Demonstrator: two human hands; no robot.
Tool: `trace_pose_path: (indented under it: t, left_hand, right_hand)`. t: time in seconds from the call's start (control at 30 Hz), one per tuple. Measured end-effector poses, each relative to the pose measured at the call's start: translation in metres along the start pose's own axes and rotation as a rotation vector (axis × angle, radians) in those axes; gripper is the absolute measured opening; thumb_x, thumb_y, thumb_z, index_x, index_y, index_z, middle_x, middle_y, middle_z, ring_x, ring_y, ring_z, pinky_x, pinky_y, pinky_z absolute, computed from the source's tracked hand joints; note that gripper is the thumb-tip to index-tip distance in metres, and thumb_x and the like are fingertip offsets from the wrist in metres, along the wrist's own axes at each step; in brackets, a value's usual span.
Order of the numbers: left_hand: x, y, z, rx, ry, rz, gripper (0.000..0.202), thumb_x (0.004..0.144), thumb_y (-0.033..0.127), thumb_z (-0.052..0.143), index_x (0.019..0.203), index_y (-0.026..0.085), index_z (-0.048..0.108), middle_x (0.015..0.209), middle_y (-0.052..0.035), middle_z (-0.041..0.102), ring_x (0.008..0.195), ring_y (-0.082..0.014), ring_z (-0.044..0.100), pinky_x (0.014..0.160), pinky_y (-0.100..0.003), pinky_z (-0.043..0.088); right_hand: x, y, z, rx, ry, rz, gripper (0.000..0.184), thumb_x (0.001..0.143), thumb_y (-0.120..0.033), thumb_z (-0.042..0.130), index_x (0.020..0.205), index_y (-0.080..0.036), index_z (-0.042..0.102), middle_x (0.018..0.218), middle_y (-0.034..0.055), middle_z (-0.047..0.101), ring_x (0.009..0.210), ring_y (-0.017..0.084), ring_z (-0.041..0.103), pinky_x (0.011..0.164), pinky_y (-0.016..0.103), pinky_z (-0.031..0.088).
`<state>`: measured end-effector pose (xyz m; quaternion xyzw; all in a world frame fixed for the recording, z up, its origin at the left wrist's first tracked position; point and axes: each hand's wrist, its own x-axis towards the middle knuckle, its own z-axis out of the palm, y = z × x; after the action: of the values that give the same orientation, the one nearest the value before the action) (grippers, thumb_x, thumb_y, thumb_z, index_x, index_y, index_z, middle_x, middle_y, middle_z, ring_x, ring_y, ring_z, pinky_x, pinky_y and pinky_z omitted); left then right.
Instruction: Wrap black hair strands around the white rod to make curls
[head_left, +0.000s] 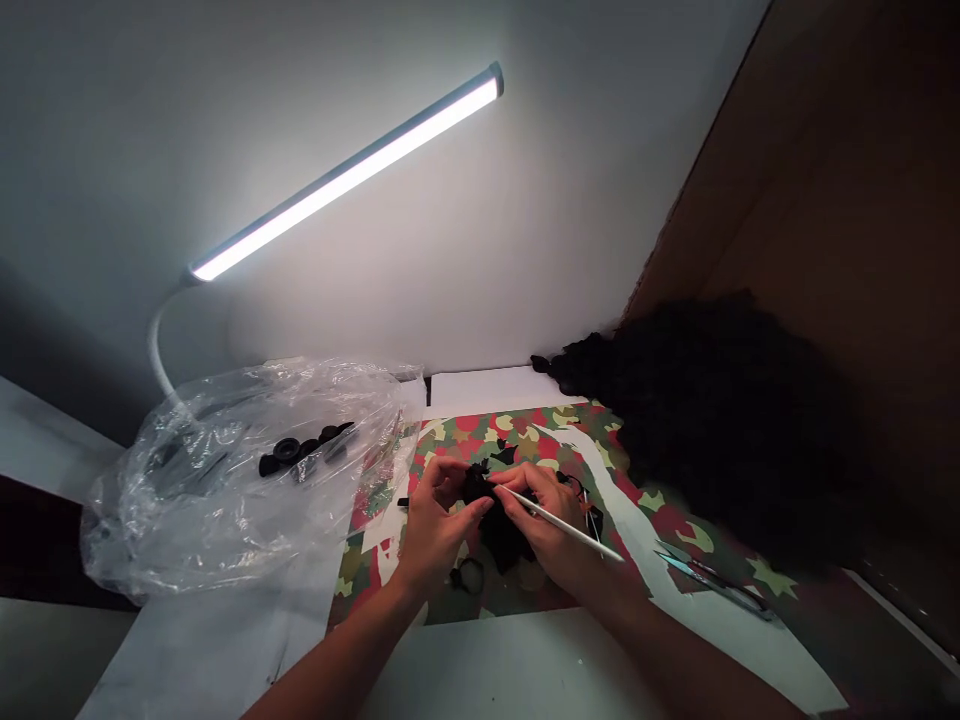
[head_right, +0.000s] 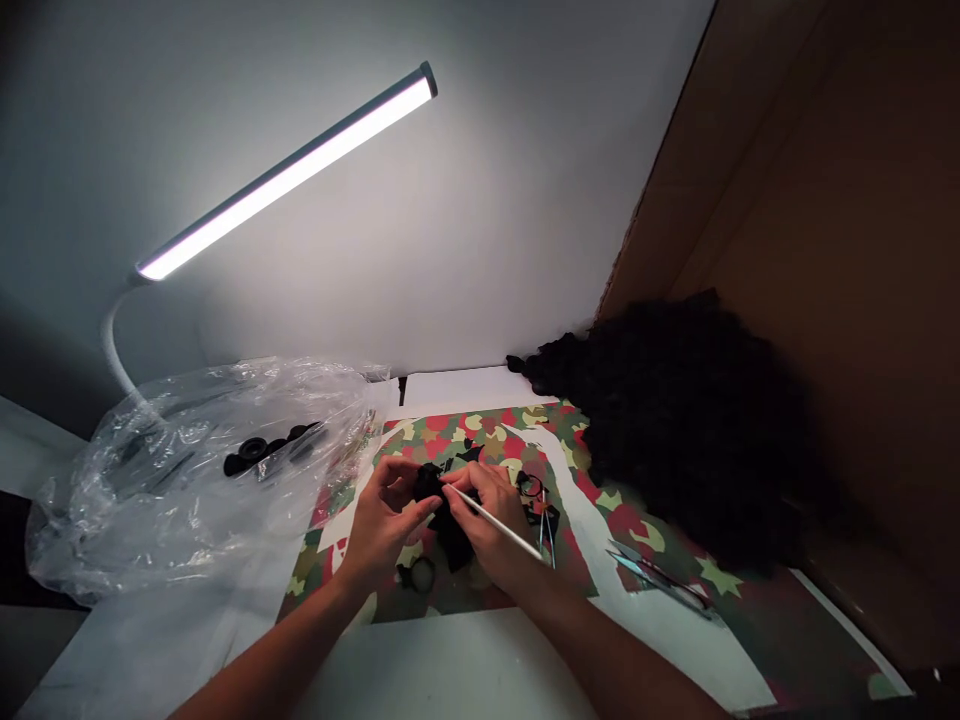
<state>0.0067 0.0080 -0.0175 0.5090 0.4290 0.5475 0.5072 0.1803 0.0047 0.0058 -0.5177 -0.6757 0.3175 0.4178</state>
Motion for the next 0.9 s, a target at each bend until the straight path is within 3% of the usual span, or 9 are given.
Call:
trace_pose_path:
  t: [0.1,0.2,0.4,0.53,0.63,0.73,0.8,0.9]
  left_hand:
    - [-0.002,-0.001,-0.003,-0.095,-0.034,0.019,0.041,0.074,0.020,0.084,0.109,0.024,0.063,0.092,-0.0006,0.067,0.087,-0.0173,0.067,0.080,-0.029,0.053]
    - [0.003,-0.006,-0.008,-0.157,-0.036,0.000,0.032,0.075,0.024,0.083,0.105,0.022,0.070,0.094,-0.0030,0.067,0.087,-0.0176,0.065,0.078,-0.028,0.052]
    - [0.005,-0.001,-0.007,-0.397,-0.085,-0.123,0.030,0.068,0.026,0.089,0.085,0.021,0.065,0.083,0.0020,0.059,0.072,-0.0113,0.058,0.064,-0.020,0.048]
    - [-0.003,0.012,-0.007,-0.521,-0.175,-0.212,0.038,0.070,0.036,0.088,0.093,0.025,0.060,0.086,0.0018,0.062,0.076,-0.0151,0.064,0.069,-0.025,0.052]
    - [-0.003,0.011,-0.008,-0.480,-0.221,-0.267,0.039,0.075,0.040,0.085,0.103,0.027,0.061,0.096,-0.0014,0.068,0.082,-0.0189,0.069,0.072,-0.029,0.054]
    - [0.002,0.004,-0.007,-0.450,-0.225,-0.316,0.040,0.076,0.043,0.083,0.106,0.025,0.064,0.098,-0.0043,0.071,0.086,-0.0214,0.071,0.077,-0.031,0.055]
    - [0.004,0.000,-0.007,-0.453,-0.227,-0.338,0.042,0.077,0.045,0.082,0.110,0.023,0.067,0.098,-0.0062,0.073,0.090,-0.0235,0.071,0.082,-0.034,0.054]
    - [0.006,-0.002,-0.006,-0.454,-0.241,-0.358,0.047,0.077,0.046,0.082,0.115,0.021,0.071,0.103,-0.0096,0.075,0.096,-0.0260,0.071,0.088,-0.036,0.052]
  right_hand:
    - [0.009,0.014,-0.007,-0.193,0.169,-0.010,0.020,0.098,-0.029,0.048,0.081,-0.024,0.056,0.093,0.0028,0.073,0.093,0.025,0.063,0.085,0.037,0.043]
    - [0.015,0.029,-0.017,-0.324,0.250,-0.052,0.020,0.098,-0.027,0.047,0.078,-0.024,0.048,0.090,0.0021,0.071,0.087,0.023,0.063,0.085,0.037,0.041]
    - [0.018,0.038,-0.025,-0.559,0.274,-0.116,0.021,0.099,-0.024,0.042,0.078,-0.024,0.041,0.075,0.0018,0.063,0.068,0.021,0.058,0.080,0.037,0.038]
    - [0.022,0.046,-0.036,-0.596,0.288,-0.063,0.020,0.095,-0.022,0.043,0.075,-0.024,0.044,0.073,0.0030,0.062,0.065,0.022,0.057,0.073,0.036,0.038]
    - [0.027,0.049,-0.043,-0.414,0.219,0.021,0.018,0.092,-0.027,0.051,0.074,-0.024,0.050,0.073,0.0023,0.066,0.066,0.022,0.061,0.068,0.034,0.040]
    - [0.026,0.039,-0.041,-0.036,0.052,0.043,0.022,0.091,-0.032,0.058,0.072,-0.022,0.055,0.095,0.0054,0.074,0.089,0.024,0.069,0.075,0.034,0.048]
    - [0.021,0.027,-0.037,0.118,0.017,-0.013,0.024,0.092,-0.033,0.061,0.072,-0.022,0.057,0.112,0.0068,0.074,0.105,0.026,0.068,0.086,0.037,0.050]
    - [0.011,0.013,-0.030,0.177,-0.058,-0.148,0.020,0.092,-0.030,0.064,0.074,-0.022,0.060,0.115,0.0068,0.074,0.106,0.026,0.068,0.092,0.041,0.050]
